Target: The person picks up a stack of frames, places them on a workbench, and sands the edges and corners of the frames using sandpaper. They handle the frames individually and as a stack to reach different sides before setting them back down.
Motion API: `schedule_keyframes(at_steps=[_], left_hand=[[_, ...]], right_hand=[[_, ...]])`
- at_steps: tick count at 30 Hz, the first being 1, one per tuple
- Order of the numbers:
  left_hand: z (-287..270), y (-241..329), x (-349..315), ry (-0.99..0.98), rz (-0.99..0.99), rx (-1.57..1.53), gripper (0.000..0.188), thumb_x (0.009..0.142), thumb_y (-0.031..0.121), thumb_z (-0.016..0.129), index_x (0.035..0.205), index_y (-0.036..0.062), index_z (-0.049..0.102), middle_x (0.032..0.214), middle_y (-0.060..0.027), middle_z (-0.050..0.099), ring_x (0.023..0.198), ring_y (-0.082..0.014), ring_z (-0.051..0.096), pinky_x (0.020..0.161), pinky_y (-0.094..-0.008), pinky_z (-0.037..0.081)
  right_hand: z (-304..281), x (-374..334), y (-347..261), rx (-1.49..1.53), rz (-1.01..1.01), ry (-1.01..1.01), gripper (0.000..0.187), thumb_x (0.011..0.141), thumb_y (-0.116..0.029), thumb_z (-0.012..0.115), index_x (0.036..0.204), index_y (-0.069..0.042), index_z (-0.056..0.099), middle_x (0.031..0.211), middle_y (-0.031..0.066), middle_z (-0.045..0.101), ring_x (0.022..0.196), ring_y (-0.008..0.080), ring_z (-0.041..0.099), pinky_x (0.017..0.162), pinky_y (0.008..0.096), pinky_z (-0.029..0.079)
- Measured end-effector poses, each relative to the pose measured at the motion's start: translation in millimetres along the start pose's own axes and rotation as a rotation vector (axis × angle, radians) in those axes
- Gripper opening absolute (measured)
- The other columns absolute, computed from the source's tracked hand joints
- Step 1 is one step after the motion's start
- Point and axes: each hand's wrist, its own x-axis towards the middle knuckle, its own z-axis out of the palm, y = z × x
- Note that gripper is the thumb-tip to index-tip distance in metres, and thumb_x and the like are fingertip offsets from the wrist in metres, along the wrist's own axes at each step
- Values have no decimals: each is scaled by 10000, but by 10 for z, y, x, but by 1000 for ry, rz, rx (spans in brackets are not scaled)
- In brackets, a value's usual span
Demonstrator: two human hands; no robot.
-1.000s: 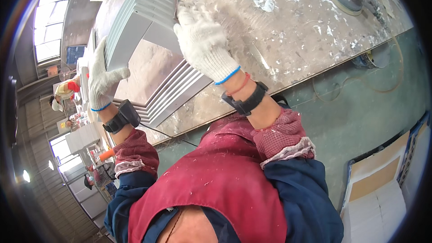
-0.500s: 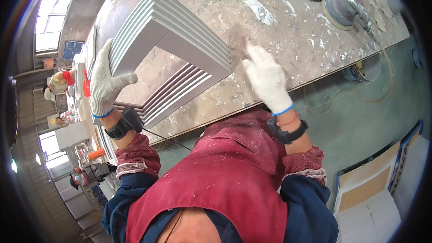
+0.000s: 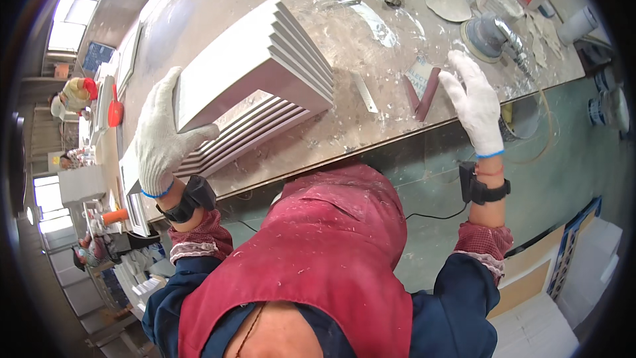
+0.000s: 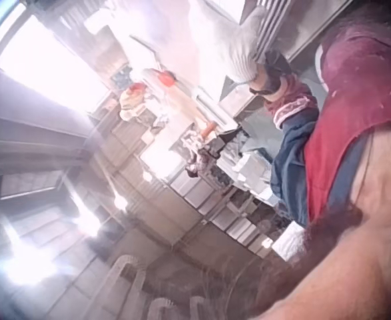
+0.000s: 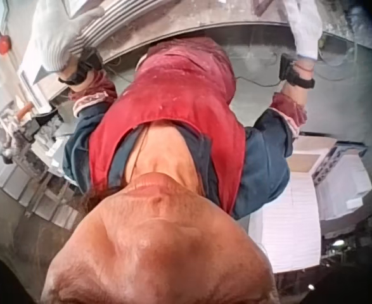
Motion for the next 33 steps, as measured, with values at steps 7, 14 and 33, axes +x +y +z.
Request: schedule_keyframes(at_steps=[7, 14, 33], left_hand=[[22, 95, -222, 71, 84, -27, 1002, 535, 304, 899, 1418, 49, 499, 1357, -214, 574, 1271, -395, 538, 1073, -455, 435], [-3, 66, -247, 76, 96, -37, 994, 566, 328, 909, 1424, 53, 488, 1367, -204, 569, 1282, -395, 528, 1073, -461, 438], [1198, -2365, -1860, 431, -336, -1014, 624, 761, 120, 790, 1327, -20, 568, 1019, -53, 687, 749, -136, 639, 678, -282, 557]], right_hand=[[411, 307, -1203, 408, -438, -242, 1174, 710, -392, 883, 1581, -17, 192, 1557, 191, 383, 1321, 300, 497, 1135, 393, 395], [1275, 318, -1661, 667, -292, -55, 1149, 597, -186, 978, 1480, 57, 283, 1438, 188, 452, 1294, 257, 494, 1144, 361, 382], [1644, 502, -954, 555, -485, 64, 730, 777, -116, 851, 1386, -2, 464, 1282, 135, 612, 1164, 238, 596, 991, 371, 515]])
